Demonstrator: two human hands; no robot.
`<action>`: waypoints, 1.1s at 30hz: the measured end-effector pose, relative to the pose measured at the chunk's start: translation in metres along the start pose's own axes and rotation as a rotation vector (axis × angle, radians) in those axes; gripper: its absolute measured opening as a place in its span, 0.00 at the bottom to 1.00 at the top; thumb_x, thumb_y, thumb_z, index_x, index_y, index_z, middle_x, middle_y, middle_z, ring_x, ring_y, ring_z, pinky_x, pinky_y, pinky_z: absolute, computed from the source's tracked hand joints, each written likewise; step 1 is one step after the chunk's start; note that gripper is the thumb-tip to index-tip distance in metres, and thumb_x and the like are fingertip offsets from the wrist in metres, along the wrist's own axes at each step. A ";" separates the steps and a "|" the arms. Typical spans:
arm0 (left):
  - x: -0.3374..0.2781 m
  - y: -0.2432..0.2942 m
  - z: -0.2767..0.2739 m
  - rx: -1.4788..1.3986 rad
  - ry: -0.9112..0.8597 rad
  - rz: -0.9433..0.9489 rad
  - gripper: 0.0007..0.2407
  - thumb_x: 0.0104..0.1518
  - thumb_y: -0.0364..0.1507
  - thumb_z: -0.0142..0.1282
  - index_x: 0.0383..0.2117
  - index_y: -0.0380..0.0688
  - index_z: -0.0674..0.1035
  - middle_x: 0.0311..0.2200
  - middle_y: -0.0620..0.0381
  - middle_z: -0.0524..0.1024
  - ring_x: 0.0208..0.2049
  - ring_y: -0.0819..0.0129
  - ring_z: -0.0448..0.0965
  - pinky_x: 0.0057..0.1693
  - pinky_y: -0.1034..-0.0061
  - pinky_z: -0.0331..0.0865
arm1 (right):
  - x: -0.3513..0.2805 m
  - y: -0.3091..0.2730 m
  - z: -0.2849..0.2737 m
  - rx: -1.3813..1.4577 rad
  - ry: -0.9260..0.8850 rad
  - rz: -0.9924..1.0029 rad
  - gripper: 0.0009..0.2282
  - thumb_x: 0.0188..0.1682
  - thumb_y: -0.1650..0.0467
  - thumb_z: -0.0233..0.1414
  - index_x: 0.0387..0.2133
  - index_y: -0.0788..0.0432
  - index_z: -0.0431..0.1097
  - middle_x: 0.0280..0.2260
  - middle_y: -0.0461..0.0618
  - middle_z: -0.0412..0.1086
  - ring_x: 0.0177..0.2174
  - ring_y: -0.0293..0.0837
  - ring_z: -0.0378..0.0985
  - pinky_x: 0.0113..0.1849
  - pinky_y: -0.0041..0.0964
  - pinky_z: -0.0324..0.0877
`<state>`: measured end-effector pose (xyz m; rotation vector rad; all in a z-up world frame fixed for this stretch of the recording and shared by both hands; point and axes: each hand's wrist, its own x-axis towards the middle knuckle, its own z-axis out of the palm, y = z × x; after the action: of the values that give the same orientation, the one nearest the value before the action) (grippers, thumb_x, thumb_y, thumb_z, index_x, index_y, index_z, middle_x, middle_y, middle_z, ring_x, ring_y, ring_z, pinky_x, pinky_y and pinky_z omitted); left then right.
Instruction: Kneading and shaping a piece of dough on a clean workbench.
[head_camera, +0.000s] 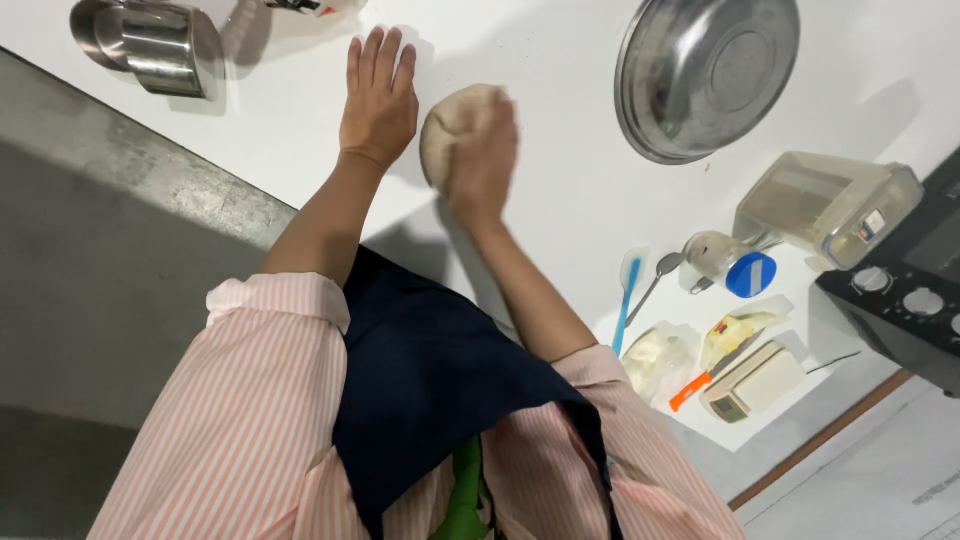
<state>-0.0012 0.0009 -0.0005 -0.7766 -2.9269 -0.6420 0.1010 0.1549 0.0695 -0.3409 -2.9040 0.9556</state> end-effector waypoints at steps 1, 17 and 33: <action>0.000 0.000 -0.001 0.004 -0.010 -0.004 0.18 0.67 0.25 0.52 0.62 0.32 0.68 0.69 0.41 0.58 0.72 0.44 0.52 0.76 0.48 0.41 | -0.001 -0.015 0.007 0.007 -0.008 0.005 0.26 0.65 0.58 0.29 0.73 0.59 0.46 0.75 0.51 0.38 0.75 0.51 0.36 0.73 0.53 0.34; 0.000 -0.001 -0.007 -0.039 -0.028 -0.005 0.20 0.66 0.24 0.53 0.64 0.34 0.69 0.68 0.41 0.60 0.72 0.45 0.53 0.76 0.49 0.43 | 0.102 0.106 -0.033 -0.262 0.031 0.018 0.23 0.66 0.64 0.28 0.73 0.51 0.50 0.74 0.44 0.43 0.74 0.50 0.38 0.73 0.53 0.31; 0.004 0.002 -0.005 -0.026 -0.053 -0.001 0.18 0.66 0.22 0.52 0.62 0.31 0.68 0.68 0.40 0.59 0.72 0.43 0.53 0.76 0.46 0.43 | -0.082 0.000 -0.010 -0.227 -0.298 -0.396 0.32 0.55 0.58 0.54 0.66 0.68 0.55 0.66 0.72 0.52 0.65 0.70 0.57 0.62 0.66 0.55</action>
<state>-0.0038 0.0028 0.0052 -0.8073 -2.9719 -0.6705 0.1826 0.1418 0.0783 0.3922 -3.1675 0.6633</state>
